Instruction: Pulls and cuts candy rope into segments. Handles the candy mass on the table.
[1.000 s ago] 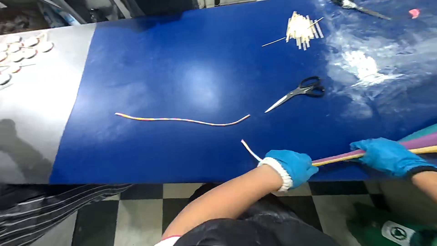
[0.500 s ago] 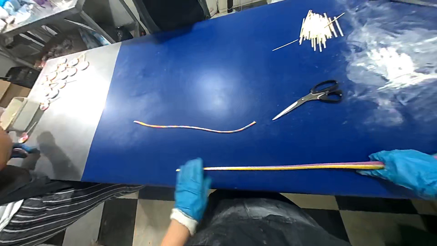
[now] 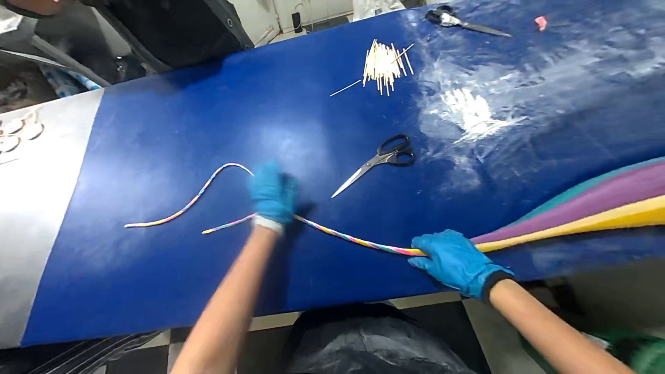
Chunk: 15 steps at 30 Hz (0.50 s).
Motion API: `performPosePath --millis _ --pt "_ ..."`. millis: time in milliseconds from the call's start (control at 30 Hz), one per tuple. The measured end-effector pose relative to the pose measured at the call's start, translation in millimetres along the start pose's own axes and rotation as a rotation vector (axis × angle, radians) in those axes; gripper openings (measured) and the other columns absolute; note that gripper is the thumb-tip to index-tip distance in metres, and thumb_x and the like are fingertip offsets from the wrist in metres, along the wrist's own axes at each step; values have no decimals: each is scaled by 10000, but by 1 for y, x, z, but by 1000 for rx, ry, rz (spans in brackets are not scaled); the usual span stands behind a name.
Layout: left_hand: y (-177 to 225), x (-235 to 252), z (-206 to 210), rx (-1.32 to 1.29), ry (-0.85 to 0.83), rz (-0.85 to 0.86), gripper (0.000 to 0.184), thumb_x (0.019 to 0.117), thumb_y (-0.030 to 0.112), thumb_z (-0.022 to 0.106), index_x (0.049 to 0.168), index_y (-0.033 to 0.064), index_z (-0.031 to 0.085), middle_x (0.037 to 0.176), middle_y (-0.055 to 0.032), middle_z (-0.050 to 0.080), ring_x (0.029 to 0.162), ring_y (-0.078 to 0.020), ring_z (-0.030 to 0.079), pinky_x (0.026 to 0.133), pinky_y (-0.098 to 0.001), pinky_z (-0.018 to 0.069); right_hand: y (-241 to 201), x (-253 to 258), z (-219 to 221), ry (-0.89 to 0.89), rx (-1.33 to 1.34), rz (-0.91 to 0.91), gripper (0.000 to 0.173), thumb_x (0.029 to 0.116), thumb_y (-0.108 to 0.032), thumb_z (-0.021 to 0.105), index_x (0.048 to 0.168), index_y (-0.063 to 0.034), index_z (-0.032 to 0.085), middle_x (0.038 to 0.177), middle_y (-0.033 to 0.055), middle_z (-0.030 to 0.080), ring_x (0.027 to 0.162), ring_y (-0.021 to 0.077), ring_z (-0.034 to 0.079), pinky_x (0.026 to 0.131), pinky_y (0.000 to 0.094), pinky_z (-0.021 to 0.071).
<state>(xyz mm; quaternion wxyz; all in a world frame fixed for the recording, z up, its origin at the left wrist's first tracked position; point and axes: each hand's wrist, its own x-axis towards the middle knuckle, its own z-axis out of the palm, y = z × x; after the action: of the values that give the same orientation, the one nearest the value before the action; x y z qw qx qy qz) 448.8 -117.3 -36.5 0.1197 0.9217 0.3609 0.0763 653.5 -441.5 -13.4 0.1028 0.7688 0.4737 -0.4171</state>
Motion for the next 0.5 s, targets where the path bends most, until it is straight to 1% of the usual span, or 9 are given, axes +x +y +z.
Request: performPosePath --millis 67,100,133,167,200,267,333,400,500 --pt "95 -44 18 -112 -213 398 716 885 603 685 1426 146 583 1271 -151 696 1191 -321 651 1032 -553 510 -7 0 -4 -55 92 -41 458 986 -523 602 1077 -84 697 988 163 707 996 353 670 929 567 487" --pt "138 -65 28 -146 -346 540 658 897 570 690 1409 168 591 1117 -134 746 1049 -320 710 914 -557 566 -8 -1 -12 -119 121 -71 446 961 -506 645 1053 -72 693 959 166 694 959 354 665 883 575 497" --pt "164 -80 34 -179 -506 592 581 977 464 638 1466 161 549 1097 -145 751 1039 -347 714 900 -570 559 -8 -2 -24 -197 123 -87 452 935 -503 688 1075 -73 705 983 161 700 971 342 672 882 573 511" --pt "173 -87 36 -193 -626 582 469 1040 380 561 1442 140 552 1100 -156 743 1039 -366 712 878 -577 559 -7 -3 -39 -258 117 -80 469 919 -508 720 1106 -79 705 1019 150 700 991 322 671 896 562 517" --pt "165 -88 34 -197 -703 541 359 1078 330 483 1341 113 595 1105 -163 731 1045 -375 706 858 -586 561 -7 -3 -56 -244 131 -50 460 922 -483 737 1159 -91 706 1066 141 704 1021 307 670 925 551 517" --pt "113 -91 19 -193 -762 473 389 1108 368 392 1231 101 647 1102 -153 727 1053 -360 708 843 -596 567 -3 12 -80 90 169 19 407 965 -408 717 1268 -137 698 1213 129 705 1136 309 670 1007 561 519" --pt "35 -101 -4 -201 -769 433 456 1107 438 363 1213 111 662 1094 -142 731 1060 -342 710 865 -603 563 13 62 -91 500 40 42 477 1019 -375 624 1425 -127 596 1441 193 584 1329 407 560 1090 655 438" --pt "-52 -115 -30 -210 -767 361 498 1101 485 358 1220 118 673 1116 -140 731 1092 -333 701 926 -604 542 18 110 -102 667 -43 71 494 1060 -281 544 1501 -62 511 1557 259 453 1417 487 450 1116 703 375" --pt "-198 -140 -81 -254 -771 64 469 1085 478 424 1218 135 716 1175 -105 735 1158 -272 681 1046 -545 505 10 140 -97 743 -80 106 403 1060 -152 518 1437 -19 567 1502 266 514 1394 482 481 1126 697 366"
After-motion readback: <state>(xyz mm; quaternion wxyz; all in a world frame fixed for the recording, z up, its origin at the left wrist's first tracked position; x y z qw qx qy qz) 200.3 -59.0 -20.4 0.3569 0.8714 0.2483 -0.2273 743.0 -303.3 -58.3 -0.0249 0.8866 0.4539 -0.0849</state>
